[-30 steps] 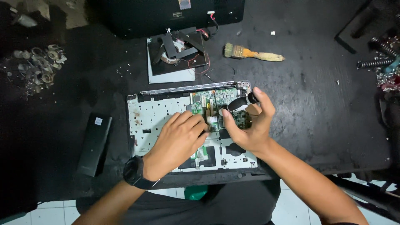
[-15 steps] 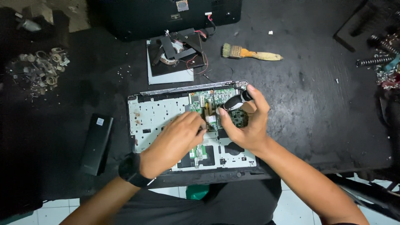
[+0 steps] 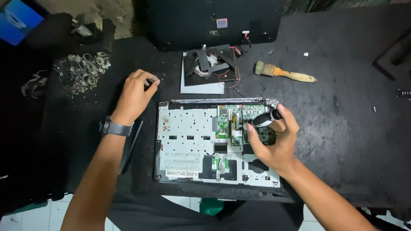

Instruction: The person cleans a green circuit board using a brush, then places it on the work surface. They then use a flashlight to inspect the interior of the disassembled device casing.

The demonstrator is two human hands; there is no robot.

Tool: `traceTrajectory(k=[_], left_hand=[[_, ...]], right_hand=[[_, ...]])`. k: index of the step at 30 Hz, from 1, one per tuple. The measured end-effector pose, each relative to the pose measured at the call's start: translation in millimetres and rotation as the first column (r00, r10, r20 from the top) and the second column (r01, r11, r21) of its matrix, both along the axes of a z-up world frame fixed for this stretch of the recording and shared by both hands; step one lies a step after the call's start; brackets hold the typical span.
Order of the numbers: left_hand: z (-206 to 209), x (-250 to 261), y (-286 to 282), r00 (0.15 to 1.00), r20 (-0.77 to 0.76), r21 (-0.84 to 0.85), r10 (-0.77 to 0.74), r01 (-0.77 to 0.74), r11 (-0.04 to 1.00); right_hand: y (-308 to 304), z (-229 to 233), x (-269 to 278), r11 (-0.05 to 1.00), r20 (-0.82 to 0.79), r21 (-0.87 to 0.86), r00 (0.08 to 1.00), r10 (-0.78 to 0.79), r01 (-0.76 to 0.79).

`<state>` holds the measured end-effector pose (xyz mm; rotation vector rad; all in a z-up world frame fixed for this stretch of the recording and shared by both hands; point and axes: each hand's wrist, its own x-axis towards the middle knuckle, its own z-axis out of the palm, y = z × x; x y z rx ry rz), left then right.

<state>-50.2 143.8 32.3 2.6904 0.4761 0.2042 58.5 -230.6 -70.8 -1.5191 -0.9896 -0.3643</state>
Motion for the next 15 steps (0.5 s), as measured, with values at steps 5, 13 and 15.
traceTrajectory(k=[5,13,15], left_hand=[[-2.3,2.0,3.9,1.0,-0.007,-0.004,0.01,-0.01,1.0],[13.7,0.1,-4.1,1.0,0.005,-0.01,-0.007,0.007,1.0],[11.5,-0.9,-1.4,1.0,-0.003,-0.025,0.023,-0.023,0.999]], right_hand=[[-0.3,-4.4,2.2,1.0,0.014,0.014,1.0,-0.005,0.005],[0.9,-0.3,0.9,1.0,0.009,0.014,1.0,-0.014,0.014],[0.4,-1.9,1.5,1.0,0.011,0.013,1.0,-0.011,0.011]])
